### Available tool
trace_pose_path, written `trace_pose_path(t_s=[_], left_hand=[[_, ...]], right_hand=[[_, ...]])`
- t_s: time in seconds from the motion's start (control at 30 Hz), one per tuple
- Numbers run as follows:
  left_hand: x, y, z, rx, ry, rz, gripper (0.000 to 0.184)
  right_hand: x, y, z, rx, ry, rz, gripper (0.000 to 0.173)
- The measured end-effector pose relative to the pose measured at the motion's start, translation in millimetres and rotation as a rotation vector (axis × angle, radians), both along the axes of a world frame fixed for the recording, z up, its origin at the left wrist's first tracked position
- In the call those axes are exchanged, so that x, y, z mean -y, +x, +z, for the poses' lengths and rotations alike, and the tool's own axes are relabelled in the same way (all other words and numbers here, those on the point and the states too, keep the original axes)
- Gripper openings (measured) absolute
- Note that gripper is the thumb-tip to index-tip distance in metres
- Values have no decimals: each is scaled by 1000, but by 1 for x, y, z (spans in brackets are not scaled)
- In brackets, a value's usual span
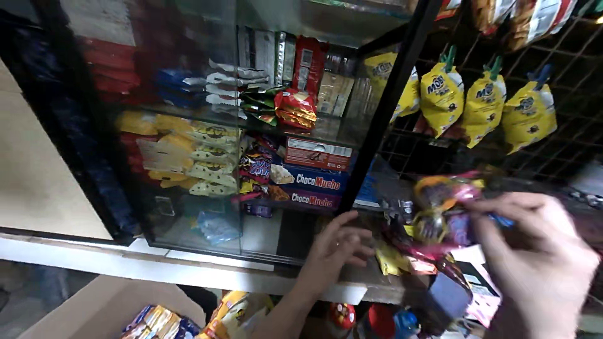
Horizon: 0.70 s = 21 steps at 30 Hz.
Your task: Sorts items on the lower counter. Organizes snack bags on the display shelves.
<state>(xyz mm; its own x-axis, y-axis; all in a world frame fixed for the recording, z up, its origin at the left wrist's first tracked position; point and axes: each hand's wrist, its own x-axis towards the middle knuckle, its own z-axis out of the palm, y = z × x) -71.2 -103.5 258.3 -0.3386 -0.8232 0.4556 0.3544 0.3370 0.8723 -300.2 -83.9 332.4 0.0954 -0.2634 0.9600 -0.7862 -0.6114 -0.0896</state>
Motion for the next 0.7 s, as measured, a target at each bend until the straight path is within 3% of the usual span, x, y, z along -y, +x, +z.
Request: trace_pose_path(t_s=[0.07,0.1,0.2,0.27,0.3,0.4,0.47,0.57,0.7], left_hand=[[-3,5,-1,-67,-10,-53,76],[-6,8,-2,-142,-15,-25,75],[-9,23,0,-354,14,140,35],[-9,38,7,-379,96,266,17],[-8,47,13,-369,143,313,17],[-8,69,25,-285,263,391,29],[-7,79,29,-296,324,394,36],[-3,96,27,-394,322,294,48],[5,112,18,-351,202,227,56]], right_hand=[[-4,40,-9,0,72,252,12],[-2,59,-15,-11,104,327,11],[5,100,-27,-161,111,398,13],[8,117,-29,-350,113,366,30],[9,124,-29,-449,90,335,36],[18,145,-28,-676,-10,307,23],[26,156,-23,-748,-106,306,25],[41,171,-10,-697,-215,314,23],[72,195,0,-584,-302,212,21]])
